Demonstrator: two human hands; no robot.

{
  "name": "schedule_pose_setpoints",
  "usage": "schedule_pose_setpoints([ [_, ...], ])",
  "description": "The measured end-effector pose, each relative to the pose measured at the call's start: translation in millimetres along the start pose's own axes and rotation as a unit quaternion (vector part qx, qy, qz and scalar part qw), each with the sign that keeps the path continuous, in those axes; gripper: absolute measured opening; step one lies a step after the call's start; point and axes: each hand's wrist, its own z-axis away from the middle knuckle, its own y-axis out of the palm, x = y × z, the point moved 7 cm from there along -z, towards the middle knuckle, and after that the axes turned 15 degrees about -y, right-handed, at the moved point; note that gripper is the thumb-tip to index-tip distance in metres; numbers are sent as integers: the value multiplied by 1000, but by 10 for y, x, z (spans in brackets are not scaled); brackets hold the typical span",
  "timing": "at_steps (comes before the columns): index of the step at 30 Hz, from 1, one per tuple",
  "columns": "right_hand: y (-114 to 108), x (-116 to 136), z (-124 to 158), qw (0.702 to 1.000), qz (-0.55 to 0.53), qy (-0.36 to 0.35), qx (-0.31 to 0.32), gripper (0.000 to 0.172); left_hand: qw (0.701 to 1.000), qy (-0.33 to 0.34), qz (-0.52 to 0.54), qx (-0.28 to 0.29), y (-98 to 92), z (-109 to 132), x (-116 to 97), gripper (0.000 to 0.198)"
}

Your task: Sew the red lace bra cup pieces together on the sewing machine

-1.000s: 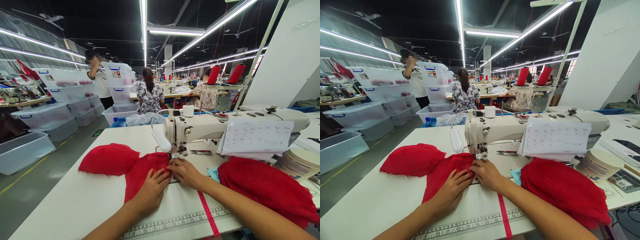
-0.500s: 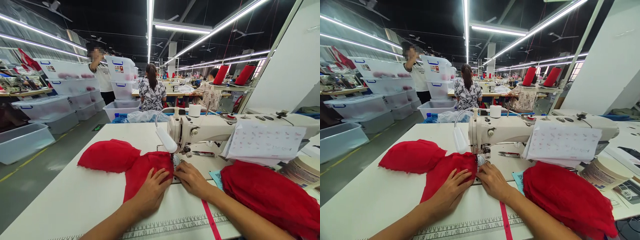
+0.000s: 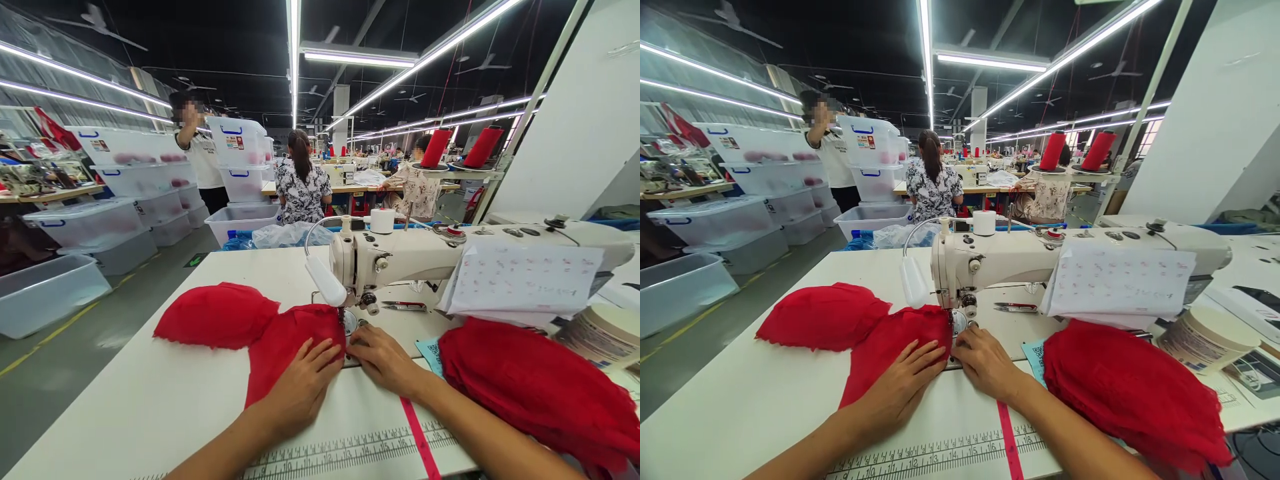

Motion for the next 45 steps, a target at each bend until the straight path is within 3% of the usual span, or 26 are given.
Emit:
schedule_pose_setpoints([
  [13, -9, -25, -6, 1000, 1, 4, -9, 26, 999, 11, -14, 28, -9, -18, -52, 61],
  [21, 80, -150, -72, 999, 30, 31, 2, 24, 999, -2, -14, 46, -41, -28, -71, 54],
  [39, 58, -47, -64, 995, 94, -5, 32, 24, 999, -3, 12, 34, -85, -21, -92, 48],
  [45, 67, -111, -80, 992, 115, 14, 47, 20, 999, -41, -3, 32, -46, -114, -75, 41],
])
